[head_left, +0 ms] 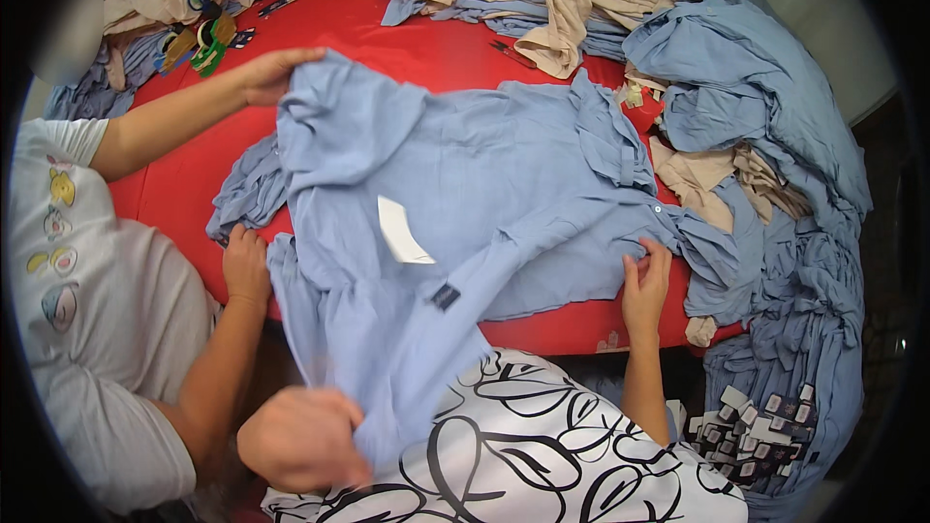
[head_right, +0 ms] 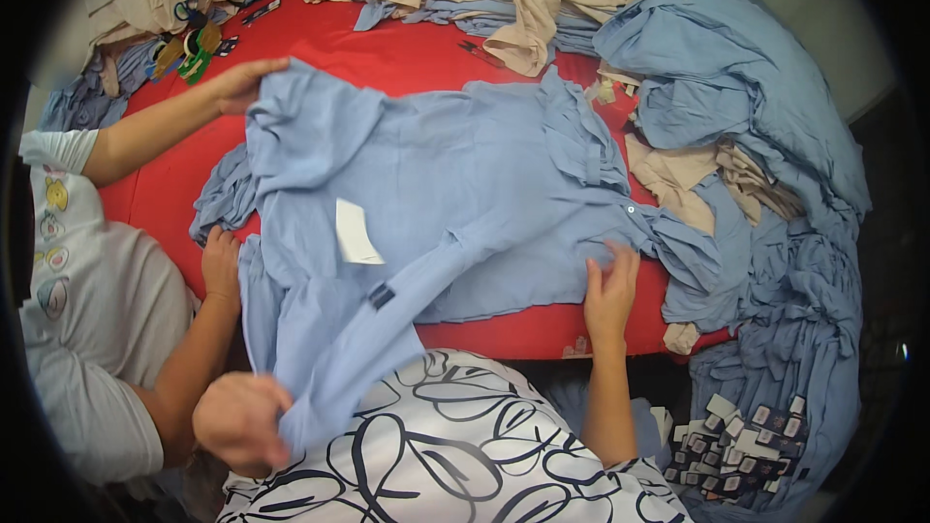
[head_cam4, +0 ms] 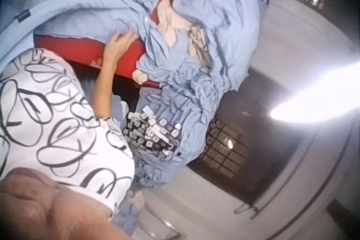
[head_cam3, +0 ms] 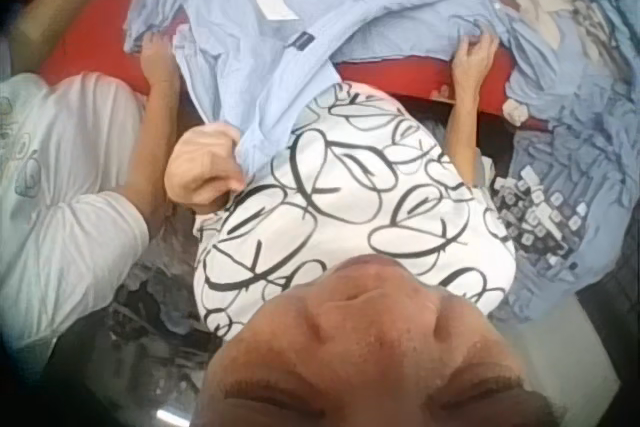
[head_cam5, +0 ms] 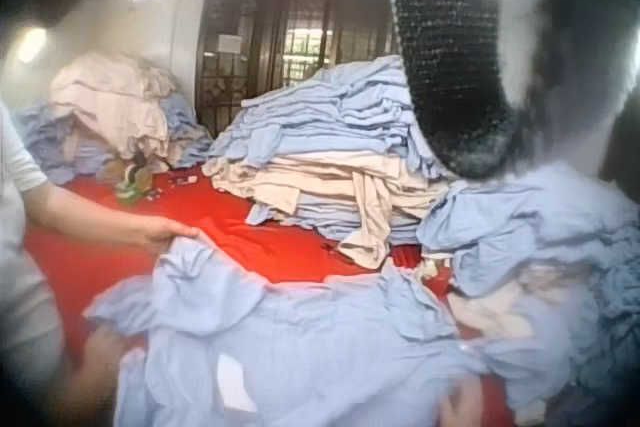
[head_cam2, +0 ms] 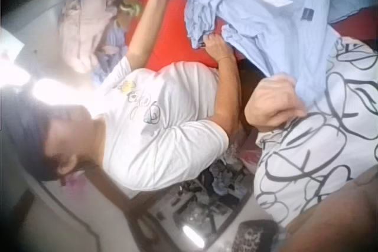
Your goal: The person folds light blue shirts one by one on a red table, smoothing the fabric and folding the sleeves before stacking them.
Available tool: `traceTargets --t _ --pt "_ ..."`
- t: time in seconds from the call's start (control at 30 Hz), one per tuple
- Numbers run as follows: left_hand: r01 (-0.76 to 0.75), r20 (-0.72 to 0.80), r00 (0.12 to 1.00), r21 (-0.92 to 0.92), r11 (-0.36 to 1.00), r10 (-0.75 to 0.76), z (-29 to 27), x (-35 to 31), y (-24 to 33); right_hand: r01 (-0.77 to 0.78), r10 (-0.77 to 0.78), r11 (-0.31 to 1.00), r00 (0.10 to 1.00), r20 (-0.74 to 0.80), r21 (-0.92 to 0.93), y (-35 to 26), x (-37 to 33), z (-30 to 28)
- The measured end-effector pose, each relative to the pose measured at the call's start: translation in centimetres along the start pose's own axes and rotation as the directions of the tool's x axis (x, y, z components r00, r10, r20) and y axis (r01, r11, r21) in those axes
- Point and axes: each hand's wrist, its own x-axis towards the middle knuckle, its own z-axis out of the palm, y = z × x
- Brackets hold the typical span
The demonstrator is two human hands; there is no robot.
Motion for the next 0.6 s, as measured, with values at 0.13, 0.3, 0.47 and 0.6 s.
traceTargets --t 0.13,0.3,0.47,0.6 --pt "-0.288 0.217 0.874 -0.491 0.822 0.435 2.5 1.8 4.5 0.468 -0.461 0.880 0.883 0.092 -0.081 -3.0 2.9 1.5" --pt "-0.343 0.043 0.927 -0.309 0.887 0.373 6.6 -3.9 9.9 0.407 -0.548 0.835 0.567 0.614 0.370 -6.3 -0.9 -1.7" --pt "-0.216 -0.388 0.871 0.252 0.943 0.302 12.0 -11.6 16.8 -0.086 -0.754 0.653 0.012 0.656 0.752 -8.5 -3.0 -10.4" --pt "0.138 -0.665 0.685 0.520 0.843 0.298 14.3 -15.2 19.6 -0.307 -0.993 0.118 -0.022 0.117 0.945 -3.9 1.2 -17.5"
